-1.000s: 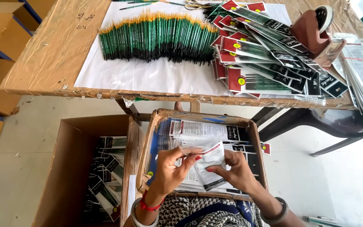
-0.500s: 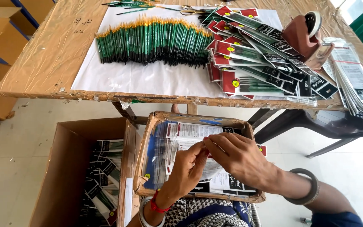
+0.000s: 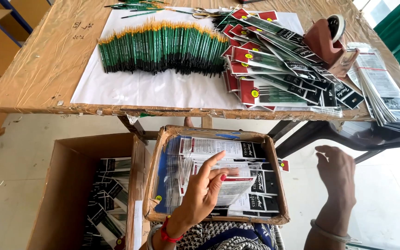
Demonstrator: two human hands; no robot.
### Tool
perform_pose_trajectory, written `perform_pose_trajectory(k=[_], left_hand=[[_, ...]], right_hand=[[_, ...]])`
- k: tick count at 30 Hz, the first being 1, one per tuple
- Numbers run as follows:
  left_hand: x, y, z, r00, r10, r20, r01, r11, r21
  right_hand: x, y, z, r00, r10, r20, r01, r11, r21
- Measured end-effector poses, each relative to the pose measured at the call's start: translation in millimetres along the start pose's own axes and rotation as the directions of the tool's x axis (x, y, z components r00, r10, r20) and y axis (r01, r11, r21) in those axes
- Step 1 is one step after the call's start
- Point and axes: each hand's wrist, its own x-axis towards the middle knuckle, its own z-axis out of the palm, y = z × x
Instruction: The person packages paint brushes by taking individual brushes from a large group on the table and placing them into individual plastic sleeves, then placing the sleeved brushes into a cardboard box.
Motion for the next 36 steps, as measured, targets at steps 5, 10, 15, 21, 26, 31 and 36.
perform_pose_trajectory(k=[5,10,15,21,26,31,36], left_hand=[[7.7,-5.7,4.5,1.0,0.006,0.008,-0.005,0.996,-0.087],[0.6,-27.4,-2.1,0.967,0.234,-0.1,-0.223,0.969,0.108],[1.0,-10.4,-29.7,0.983,0.172,-0.068,-0.155,0.965,0.21],[6.9,-8.9,-51.0,0.915,0.37,0.16,-0.387,0.918,0.089],[11.0,-15.5,-49.7,0.955,0.195,0.222,-0.227,0.965,0.128],[11.9,-23.3,-40.6,0.956,0.27,0.115,-0.29,0.925,0.244],[10.4,-19.8,-48.9,0.978,0.191,0.083,-0.204,0.954,0.219]], right_hand=[[-35.3,-30.0,40.0,0.946,-0.179,0.269,0.133,0.975,0.18],[-56.8,-40.6,82.3,0.872,-0.219,0.438,-0.088,0.81,0.58],[-37.3,-47.0,79.0,0.844,-0.206,0.495,-0.038,0.898,0.437],[-14.7,-46.1,71.2,0.666,-0.515,0.539,-0.03,0.705,0.709],[-9.6,-71.3,65.4,0.574,-0.592,0.565,0.087,0.731,0.677],[-33.7,-44.0,80.3,0.725,-0.4,0.561,0.307,0.916,0.256],[-57.9,-54.7,99.4,0.802,-0.293,0.52,-0.257,0.617,0.744]])
